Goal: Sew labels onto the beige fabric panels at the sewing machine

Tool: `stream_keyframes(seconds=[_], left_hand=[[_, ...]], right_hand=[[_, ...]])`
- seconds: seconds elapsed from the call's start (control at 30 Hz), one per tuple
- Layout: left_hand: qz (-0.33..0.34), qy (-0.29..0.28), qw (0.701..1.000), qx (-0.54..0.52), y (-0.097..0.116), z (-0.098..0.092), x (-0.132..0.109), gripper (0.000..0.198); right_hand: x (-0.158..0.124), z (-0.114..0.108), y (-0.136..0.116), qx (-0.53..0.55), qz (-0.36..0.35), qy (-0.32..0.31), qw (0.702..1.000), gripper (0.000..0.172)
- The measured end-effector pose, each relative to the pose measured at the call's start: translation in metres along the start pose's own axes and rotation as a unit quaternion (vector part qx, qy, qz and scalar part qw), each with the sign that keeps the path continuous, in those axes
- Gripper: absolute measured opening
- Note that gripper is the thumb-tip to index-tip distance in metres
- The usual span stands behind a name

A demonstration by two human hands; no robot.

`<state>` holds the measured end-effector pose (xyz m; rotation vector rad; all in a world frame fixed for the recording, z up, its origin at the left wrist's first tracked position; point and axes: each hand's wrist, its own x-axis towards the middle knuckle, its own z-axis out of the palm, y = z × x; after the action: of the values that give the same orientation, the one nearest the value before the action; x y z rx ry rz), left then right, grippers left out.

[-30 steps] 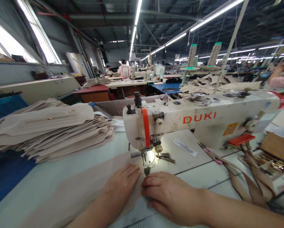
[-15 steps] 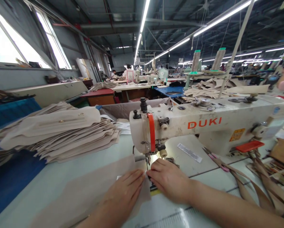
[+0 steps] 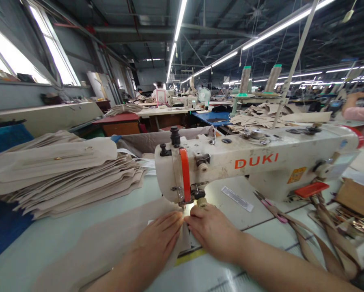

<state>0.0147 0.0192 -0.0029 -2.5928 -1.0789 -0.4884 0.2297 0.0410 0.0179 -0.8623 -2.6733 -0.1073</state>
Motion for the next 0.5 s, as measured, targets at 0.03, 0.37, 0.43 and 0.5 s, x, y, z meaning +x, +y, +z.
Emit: stream_keyframes(seconds=[0.03, 0.37, 0.43, 0.5], left_hand=[[-0.006, -0.008, 1.000, -0.005, -0.0005, -0.0003, 0.0010, 0.040], [0.018, -0.008, 1.000, 0.019, -0.0005, -0.0003, 0.0014, 0.040], [0.002, -0.015, 1.000, -0.001, -0.0017, 0.0012, 0.0016, 0.040], [-0.020, -0.023, 0.999, -0.019, -0.0030, 0.0026, 0.0020, 0.039]], right_hand=[[0.0010, -0.0002, 0.0005, -0.002, 0.002, -0.001, 1.000, 0.013], [0.0036, -0.0020, 0.0008, 0.000, 0.005, 0.006, 1.000, 0.014], [0.0039, -0.0026, 0.0012, -0.008, 0.000, 0.004, 1.000, 0.012], [0.0038, -0.0020, 0.0019, -0.014, -0.005, 0.006, 1.000, 0.012]])
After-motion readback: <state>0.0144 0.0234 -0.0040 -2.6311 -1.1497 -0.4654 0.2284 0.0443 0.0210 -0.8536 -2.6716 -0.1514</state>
